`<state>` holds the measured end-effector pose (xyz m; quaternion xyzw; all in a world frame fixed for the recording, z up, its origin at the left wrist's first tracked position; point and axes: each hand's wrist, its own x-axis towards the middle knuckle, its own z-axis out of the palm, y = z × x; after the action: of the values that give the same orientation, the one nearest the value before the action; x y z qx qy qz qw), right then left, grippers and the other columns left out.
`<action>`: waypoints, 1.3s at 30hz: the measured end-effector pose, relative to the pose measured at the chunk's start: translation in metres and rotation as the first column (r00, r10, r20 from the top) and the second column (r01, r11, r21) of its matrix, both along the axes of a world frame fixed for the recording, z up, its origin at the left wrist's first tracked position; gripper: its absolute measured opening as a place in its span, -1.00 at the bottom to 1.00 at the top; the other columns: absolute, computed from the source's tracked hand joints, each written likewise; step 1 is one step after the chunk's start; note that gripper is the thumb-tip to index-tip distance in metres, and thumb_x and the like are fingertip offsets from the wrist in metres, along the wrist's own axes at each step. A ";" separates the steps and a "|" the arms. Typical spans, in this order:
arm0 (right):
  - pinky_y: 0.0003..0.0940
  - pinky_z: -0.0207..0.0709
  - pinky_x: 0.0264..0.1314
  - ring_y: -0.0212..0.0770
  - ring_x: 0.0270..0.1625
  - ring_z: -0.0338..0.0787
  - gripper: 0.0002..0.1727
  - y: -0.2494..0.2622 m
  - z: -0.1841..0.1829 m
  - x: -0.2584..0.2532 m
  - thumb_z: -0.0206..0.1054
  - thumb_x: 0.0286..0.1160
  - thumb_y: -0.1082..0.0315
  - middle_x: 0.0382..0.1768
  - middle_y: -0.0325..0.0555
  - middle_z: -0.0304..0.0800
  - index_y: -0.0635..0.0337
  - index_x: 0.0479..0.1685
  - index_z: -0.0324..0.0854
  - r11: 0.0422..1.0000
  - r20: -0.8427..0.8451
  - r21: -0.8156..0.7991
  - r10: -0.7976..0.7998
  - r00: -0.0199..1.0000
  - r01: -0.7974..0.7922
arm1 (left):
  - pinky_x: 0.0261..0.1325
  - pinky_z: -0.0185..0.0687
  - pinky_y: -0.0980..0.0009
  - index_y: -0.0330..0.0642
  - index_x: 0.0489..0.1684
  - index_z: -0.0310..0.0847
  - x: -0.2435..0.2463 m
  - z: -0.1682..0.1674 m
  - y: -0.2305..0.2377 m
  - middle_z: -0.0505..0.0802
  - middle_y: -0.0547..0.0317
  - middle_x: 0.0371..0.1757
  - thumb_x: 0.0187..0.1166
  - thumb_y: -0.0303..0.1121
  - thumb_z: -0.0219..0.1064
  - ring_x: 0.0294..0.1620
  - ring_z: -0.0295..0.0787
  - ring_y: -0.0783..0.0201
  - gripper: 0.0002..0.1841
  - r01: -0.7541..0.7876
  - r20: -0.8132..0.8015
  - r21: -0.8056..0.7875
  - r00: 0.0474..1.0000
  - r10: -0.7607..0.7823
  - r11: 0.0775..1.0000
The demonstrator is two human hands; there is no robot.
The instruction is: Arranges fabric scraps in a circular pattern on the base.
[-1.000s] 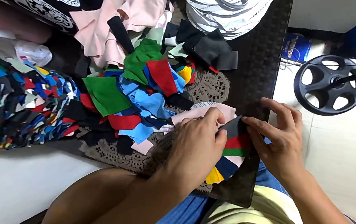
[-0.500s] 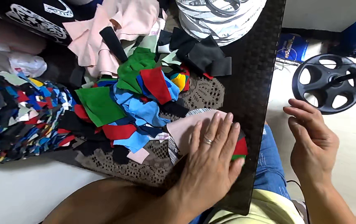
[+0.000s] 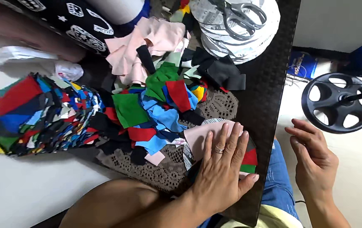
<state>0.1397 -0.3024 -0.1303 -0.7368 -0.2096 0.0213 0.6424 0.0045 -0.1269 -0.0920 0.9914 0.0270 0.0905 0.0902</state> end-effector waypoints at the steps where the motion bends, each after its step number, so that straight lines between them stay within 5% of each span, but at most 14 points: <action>1: -0.57 0.57 0.34 -0.39 0.37 0.66 -0.73 0.001 0.001 0.000 0.20 0.59 0.43 0.33 -0.02 0.70 0.24 -0.02 0.84 1.000 0.008 0.003 0.005 1.000 -0.005 | 0.73 -0.09 -0.34 -0.25 0.79 0.24 0.001 -0.002 0.004 0.43 -0.16 0.77 0.71 0.35 -0.21 0.81 0.22 -0.19 -0.10 0.024 -0.018 0.017 1.000 -0.024 1.000; 6: -0.57 0.48 0.46 -0.39 0.46 0.58 -0.75 0.007 0.006 -0.001 0.22 0.62 0.41 0.33 0.00 0.69 0.20 0.00 0.83 0.999 0.178 -0.046 0.012 0.984 -0.004 | 0.74 0.02 -0.29 -0.14 0.76 0.31 0.004 -0.004 0.026 0.40 -0.04 0.80 0.61 0.38 -0.06 0.84 0.21 -0.05 -0.11 0.258 -0.059 -0.029 0.964 -0.260 0.966; 9: -0.39 0.38 0.52 -0.21 0.41 0.61 -0.76 0.020 0.013 0.000 0.21 0.68 0.36 0.19 0.07 0.77 0.12 -0.02 0.83 0.988 0.408 -0.152 0.052 0.911 0.012 | 0.74 0.04 -0.26 -0.15 0.74 0.34 0.006 -0.003 0.027 0.41 -0.04 0.80 0.58 0.37 0.00 0.84 0.22 -0.05 -0.11 0.273 -0.061 -0.026 0.960 -0.275 0.962; 13: -0.23 0.46 0.38 -0.06 0.24 0.70 -0.74 0.053 0.030 0.006 0.21 0.67 0.34 0.04 0.04 0.86 0.10 -0.07 0.87 0.972 0.508 -0.234 0.142 0.850 -0.022 | 0.76 0.02 -0.25 -0.12 0.74 0.37 0.005 -0.002 0.027 0.47 -0.05 0.76 0.58 0.36 0.03 0.83 0.24 -0.06 -0.13 0.262 -0.051 -0.044 0.963 -0.264 0.964; 18: 0.01 0.57 0.15 0.07 0.14 0.77 -0.71 0.097 0.035 0.024 0.20 0.62 0.30 0.00 -0.02 0.89 0.09 -0.06 0.90 0.909 0.456 -0.406 0.286 0.843 -0.089 | 0.75 -0.04 -0.35 -0.14 0.80 0.28 0.003 0.003 0.026 0.44 -0.14 0.76 0.59 0.30 0.13 0.81 0.28 -0.11 -0.13 0.258 -0.087 -0.129 0.959 -0.271 0.957; 21: 0.13 0.57 0.15 0.16 0.16 0.78 -0.73 0.122 0.043 0.032 0.25 0.60 0.30 0.01 0.04 0.88 0.11 -0.04 0.90 0.868 0.440 -0.480 0.364 0.821 -0.127 | 0.68 0.08 -0.41 -0.15 0.69 0.44 0.000 0.002 0.026 0.57 -0.13 0.67 0.58 0.20 0.22 0.73 0.40 -0.15 -0.22 0.258 0.021 -0.166 0.966 -0.259 0.952; 24: 0.22 0.57 0.15 0.22 0.17 0.77 -0.76 0.152 0.056 0.043 0.30 0.59 0.32 0.00 0.09 0.86 0.15 -0.04 0.89 0.848 0.467 -0.507 0.424 0.776 -0.157 | 0.58 0.42 -0.20 -0.11 0.24 0.78 0.001 0.007 0.026 0.81 0.01 0.35 0.55 0.00 0.34 0.53 0.65 -0.07 -0.54 0.256 0.160 -0.086 0.957 -0.240 0.963; 28: 0.24 0.56 0.12 0.25 0.16 0.75 -0.81 0.197 0.071 0.058 0.39 0.51 0.36 -0.02 0.11 0.86 0.18 -0.06 0.88 0.806 0.554 -0.571 0.519 0.651 -0.156 | 0.45 0.52 0.11 -0.06 -0.14 0.83 0.002 0.012 0.028 0.89 0.13 0.02 0.60 -0.15 0.28 0.29 0.76 0.07 -0.75 0.262 0.275 -0.015 0.929 -0.248 0.965; 32: 0.26 0.51 0.05 0.33 0.15 0.72 -0.78 0.227 0.083 0.059 0.48 0.35 0.41 -0.06 0.21 0.81 0.27 -0.06 0.83 0.653 0.495 -0.753 0.643 0.584 -0.081 | 0.34 0.58 0.14 -0.06 -0.15 0.84 -0.001 0.013 0.026 0.90 0.14 -0.01 0.58 -0.27 0.28 0.18 0.80 0.10 -0.81 0.293 0.289 -0.028 0.918 -0.273 0.956; 35: 0.25 0.51 0.03 0.33 0.11 0.74 -0.87 0.236 0.083 0.062 0.39 0.42 0.47 -0.14 0.24 0.82 0.33 -0.18 0.81 0.580 0.449 -0.814 0.675 0.586 -0.044 | 0.34 0.60 0.15 -0.06 -0.17 0.83 -0.003 0.014 0.026 0.89 0.14 -0.03 0.60 -0.29 0.28 0.17 0.80 0.09 -0.82 0.317 0.291 -0.059 0.912 -0.288 0.946; 39: 0.38 0.49 0.18 0.35 0.23 0.71 -0.79 0.236 0.102 0.077 0.32 0.59 0.35 0.01 0.23 0.84 0.25 -0.15 0.87 0.576 0.283 -0.790 0.646 0.709 -0.210 | 0.23 0.68 0.08 -0.15 -0.21 0.86 0.001 0.028 0.031 0.87 0.08 -0.15 0.53 -0.28 0.37 0.06 0.82 0.03 -0.82 0.232 0.293 -0.318 0.946 -0.137 0.919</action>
<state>0.2167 -0.0667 -0.0278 -0.8189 -0.5382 0.0523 0.1924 0.0053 -0.0955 -0.0639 0.9366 -0.0643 0.2071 0.2750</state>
